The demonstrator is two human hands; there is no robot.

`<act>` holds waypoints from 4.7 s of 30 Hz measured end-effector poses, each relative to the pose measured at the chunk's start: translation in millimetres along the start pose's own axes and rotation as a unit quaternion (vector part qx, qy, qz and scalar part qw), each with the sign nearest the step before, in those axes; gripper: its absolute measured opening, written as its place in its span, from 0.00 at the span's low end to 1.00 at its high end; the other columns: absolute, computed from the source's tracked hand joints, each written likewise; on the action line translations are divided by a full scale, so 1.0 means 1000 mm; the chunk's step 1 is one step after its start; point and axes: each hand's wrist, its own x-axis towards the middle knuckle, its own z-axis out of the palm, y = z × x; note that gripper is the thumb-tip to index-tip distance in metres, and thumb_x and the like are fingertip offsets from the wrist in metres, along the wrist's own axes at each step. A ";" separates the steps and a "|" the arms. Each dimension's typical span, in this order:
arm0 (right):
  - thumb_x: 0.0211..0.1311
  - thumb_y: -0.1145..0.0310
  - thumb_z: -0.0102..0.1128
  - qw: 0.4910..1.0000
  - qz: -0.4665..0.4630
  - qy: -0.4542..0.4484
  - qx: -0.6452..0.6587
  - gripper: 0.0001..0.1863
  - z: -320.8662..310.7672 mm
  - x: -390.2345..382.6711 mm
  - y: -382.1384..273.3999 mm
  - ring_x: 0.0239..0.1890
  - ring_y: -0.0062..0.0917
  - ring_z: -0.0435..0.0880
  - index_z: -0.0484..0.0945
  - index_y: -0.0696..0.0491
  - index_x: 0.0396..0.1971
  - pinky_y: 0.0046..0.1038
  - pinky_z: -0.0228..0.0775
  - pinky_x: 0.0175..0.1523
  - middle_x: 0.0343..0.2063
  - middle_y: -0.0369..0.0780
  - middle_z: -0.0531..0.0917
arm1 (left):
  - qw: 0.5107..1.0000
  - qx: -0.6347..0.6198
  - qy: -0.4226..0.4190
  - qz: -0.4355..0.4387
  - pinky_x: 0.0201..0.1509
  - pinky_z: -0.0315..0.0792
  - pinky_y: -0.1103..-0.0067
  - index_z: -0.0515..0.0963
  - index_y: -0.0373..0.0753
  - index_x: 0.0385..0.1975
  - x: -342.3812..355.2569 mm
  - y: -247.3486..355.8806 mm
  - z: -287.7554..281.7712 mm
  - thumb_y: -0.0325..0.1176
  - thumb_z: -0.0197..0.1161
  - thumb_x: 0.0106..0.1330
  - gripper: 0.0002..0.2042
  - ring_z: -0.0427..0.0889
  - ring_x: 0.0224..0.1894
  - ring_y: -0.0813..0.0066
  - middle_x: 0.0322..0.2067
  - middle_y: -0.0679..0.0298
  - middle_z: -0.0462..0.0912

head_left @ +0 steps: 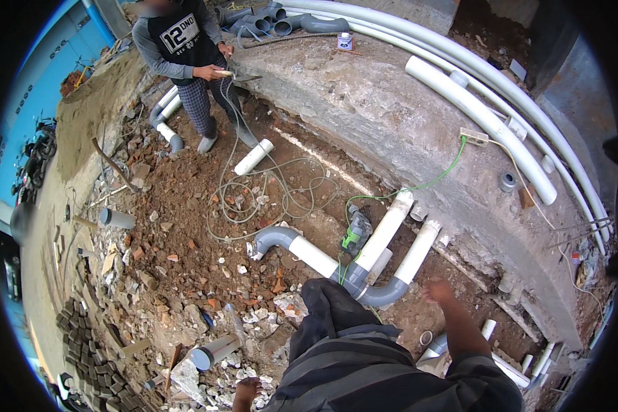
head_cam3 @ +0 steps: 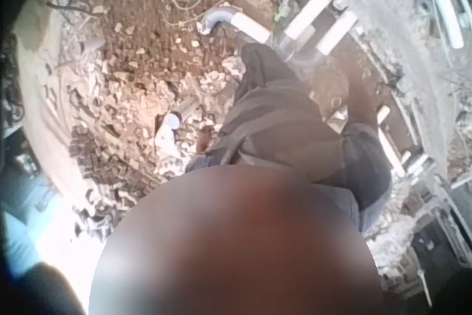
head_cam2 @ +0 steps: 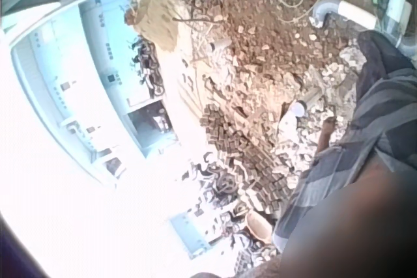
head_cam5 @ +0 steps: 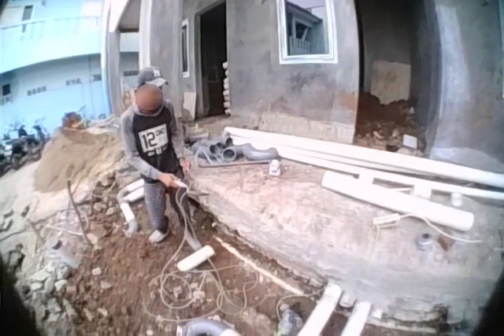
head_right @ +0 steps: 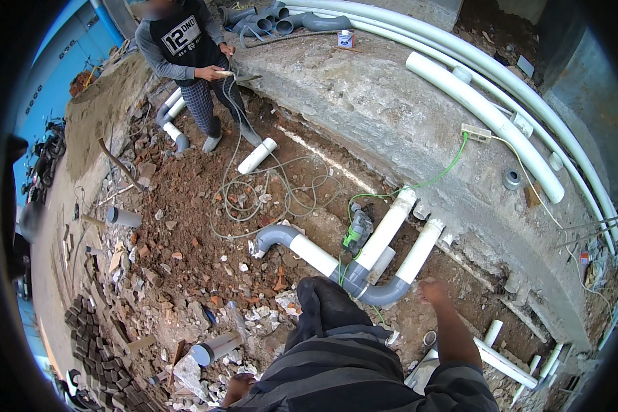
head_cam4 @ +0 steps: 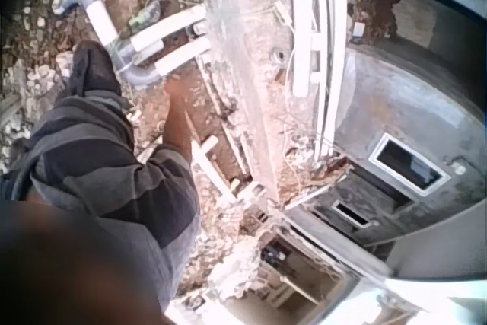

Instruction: The person handles white PVC pipes and green electrical cables at a construction site. They position the pipes, thread a cable through a pipe, and tie a string to a metal rod near the pipes.

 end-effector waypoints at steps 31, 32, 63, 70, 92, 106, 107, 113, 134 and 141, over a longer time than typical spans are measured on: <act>0.58 0.58 0.70 0.967 0.051 -0.243 -0.055 0.15 -0.028 0.234 0.051 0.24 0.20 0.81 0.80 0.55 0.32 0.24 0.74 0.27 0.25 0.35 0.82 | 0.909 0.369 0.188 -0.041 0.67 0.67 0.64 0.64 0.39 0.66 0.168 0.166 0.453 0.50 0.69 0.58 0.38 0.71 0.63 0.45 0.61 0.39 0.70; 0.57 0.57 0.71 0.966 0.050 -0.245 -0.057 0.16 -0.002 0.238 0.051 0.24 0.19 0.81 0.80 0.55 0.32 0.24 0.73 0.27 0.25 0.35 0.82 | 0.904 0.388 0.173 -0.054 0.68 0.66 0.64 0.61 0.39 0.68 0.184 0.168 0.449 0.51 0.69 0.57 0.41 0.70 0.64 0.45 0.61 0.39 0.69; 0.57 0.61 0.66 0.974 -0.003 0.088 -0.207 0.14 0.435 0.369 0.172 0.28 0.42 0.81 0.76 0.58 0.30 0.37 0.77 0.43 0.24 0.49 0.81 | 0.837 0.502 0.117 -0.183 0.67 0.63 0.56 0.59 0.51 0.69 0.355 0.196 0.306 0.57 0.70 0.51 0.44 0.62 0.67 0.39 0.68 0.42 0.57; 0.54 0.73 0.61 0.955 -0.275 0.096 -0.057 0.07 0.349 0.431 0.085 0.21 0.27 0.73 0.72 0.58 0.29 0.32 0.69 0.30 0.18 0.40 0.74 | 0.836 0.505 0.124 -0.174 0.68 0.62 0.57 0.61 0.47 0.68 0.357 0.200 0.310 0.57 0.71 0.50 0.45 0.61 0.68 0.41 0.65 0.42 0.60; 0.40 0.72 0.74 0.951 -0.280 0.072 0.108 0.22 0.423 0.541 0.028 0.29 0.30 0.79 0.69 0.56 0.33 0.31 0.72 0.38 0.30 0.40 0.80 | 0.829 0.531 0.120 -0.127 0.65 0.65 0.54 0.64 0.49 0.66 0.369 0.206 0.294 0.60 0.70 0.50 0.43 0.64 0.65 0.38 0.63 0.40 0.62; 0.46 0.78 0.64 0.967 -0.115 -0.079 0.213 0.07 0.360 0.480 -0.112 0.16 0.23 0.77 0.81 0.58 0.29 0.27 0.68 0.22 0.22 0.37 0.83 | 0.833 0.526 0.126 -0.117 0.65 0.66 0.55 0.65 0.48 0.66 0.363 0.221 0.290 0.59 0.71 0.50 0.43 0.65 0.65 0.41 0.64 0.44 0.62; 0.45 0.78 0.65 0.965 -0.115 -0.094 0.216 0.07 0.340 0.460 -0.137 0.15 0.23 0.77 0.81 0.58 0.28 0.27 0.68 0.21 0.21 0.37 0.82 | 0.832 0.526 0.133 -0.113 0.65 0.66 0.56 0.65 0.48 0.65 0.364 0.222 0.294 0.59 0.71 0.49 0.43 0.65 0.65 0.42 0.64 0.44 0.62; 0.48 0.78 0.66 0.969 -0.111 -0.159 0.155 0.07 0.224 0.278 -0.199 0.17 0.25 0.80 0.80 0.62 0.29 0.27 0.72 0.23 0.22 0.41 0.83 | 0.843 0.499 0.153 -0.130 0.65 0.67 0.59 0.65 0.47 0.66 0.360 0.227 0.317 0.57 0.72 0.49 0.43 0.66 0.65 0.45 0.64 0.46 0.63; 0.48 0.54 0.75 0.997 -0.046 0.009 0.058 0.30 -0.137 -0.044 -0.025 0.27 0.26 0.84 0.81 0.63 0.44 0.29 0.76 0.38 0.28 0.41 0.86 | 0.820 0.513 -0.123 0.220 0.53 0.74 0.64 0.82 0.36 0.45 0.327 0.277 0.473 0.48 0.56 0.69 0.21 0.84 0.46 0.53 0.41 0.49 0.85; 0.48 0.64 0.75 0.964 -0.019 0.028 0.265 0.25 -0.290 -0.039 0.060 0.24 0.22 0.84 0.80 0.65 0.41 0.23 0.75 0.32 0.26 0.41 0.86 | 0.859 0.508 -0.056 0.040 0.46 0.75 0.70 0.80 0.35 0.49 0.305 0.230 0.485 0.40 0.59 0.68 0.17 0.82 0.39 0.64 0.34 0.54 0.85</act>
